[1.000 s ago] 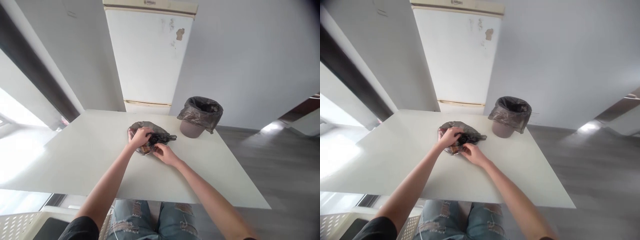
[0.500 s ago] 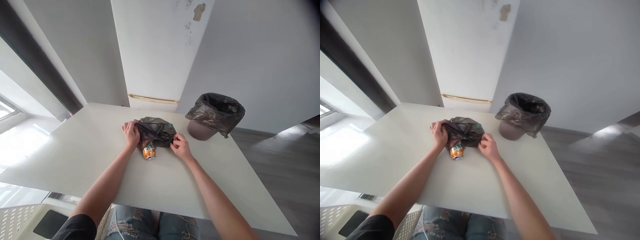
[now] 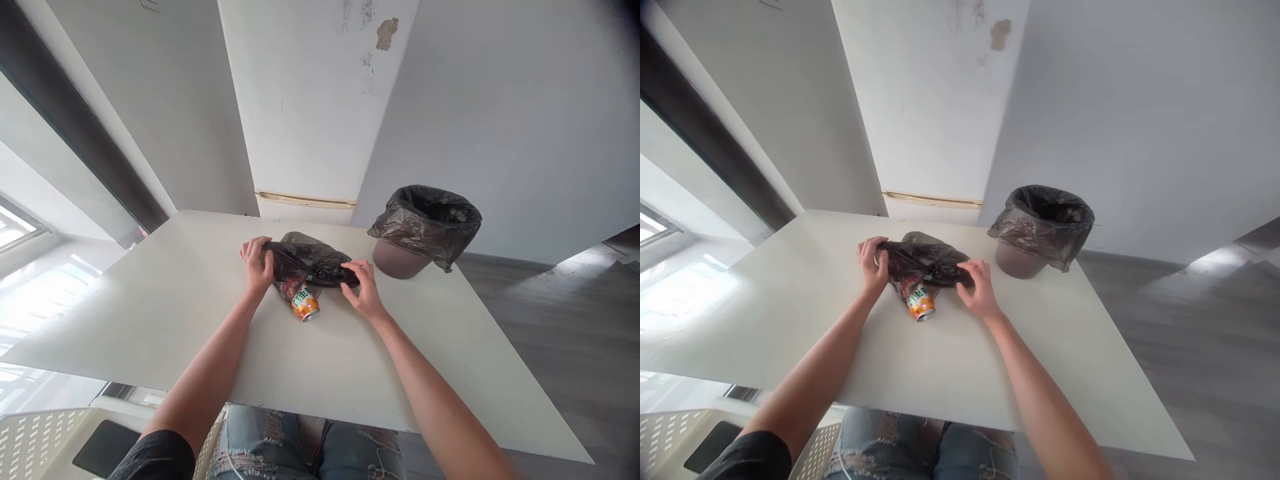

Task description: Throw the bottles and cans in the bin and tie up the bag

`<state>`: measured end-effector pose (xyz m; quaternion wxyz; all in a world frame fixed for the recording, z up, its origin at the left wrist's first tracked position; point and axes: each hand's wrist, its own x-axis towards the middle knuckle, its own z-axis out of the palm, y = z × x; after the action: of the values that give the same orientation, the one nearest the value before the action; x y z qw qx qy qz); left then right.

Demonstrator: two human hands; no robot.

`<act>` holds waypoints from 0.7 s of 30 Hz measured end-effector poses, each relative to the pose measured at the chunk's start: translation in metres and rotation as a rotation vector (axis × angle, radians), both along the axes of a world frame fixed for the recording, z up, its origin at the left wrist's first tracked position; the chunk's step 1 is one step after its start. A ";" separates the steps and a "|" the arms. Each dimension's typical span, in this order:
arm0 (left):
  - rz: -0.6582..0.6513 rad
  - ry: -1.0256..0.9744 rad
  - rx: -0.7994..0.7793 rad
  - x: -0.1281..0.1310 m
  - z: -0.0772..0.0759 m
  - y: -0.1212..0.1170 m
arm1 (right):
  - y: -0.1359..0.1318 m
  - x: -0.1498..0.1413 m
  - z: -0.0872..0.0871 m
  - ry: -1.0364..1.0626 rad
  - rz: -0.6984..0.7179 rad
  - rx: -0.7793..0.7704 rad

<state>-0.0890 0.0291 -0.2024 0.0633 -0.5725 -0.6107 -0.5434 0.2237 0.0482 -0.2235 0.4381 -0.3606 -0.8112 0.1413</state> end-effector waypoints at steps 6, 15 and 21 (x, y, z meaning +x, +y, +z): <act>-0.268 0.357 -0.150 0.039 0.013 -0.014 | -0.004 -0.013 -0.007 -0.211 0.089 0.062; -0.339 0.541 -0.356 0.030 0.013 -0.010 | -0.003 -0.004 -0.007 0.004 0.120 -0.020; -0.299 0.420 -0.175 0.037 0.016 -0.010 | -0.001 -0.008 -0.013 -0.173 0.105 0.007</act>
<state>-0.0520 0.0186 -0.1865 0.0579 -0.7597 -0.5375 -0.3613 0.2153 0.0472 -0.2369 0.3597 -0.3272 -0.8642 0.1295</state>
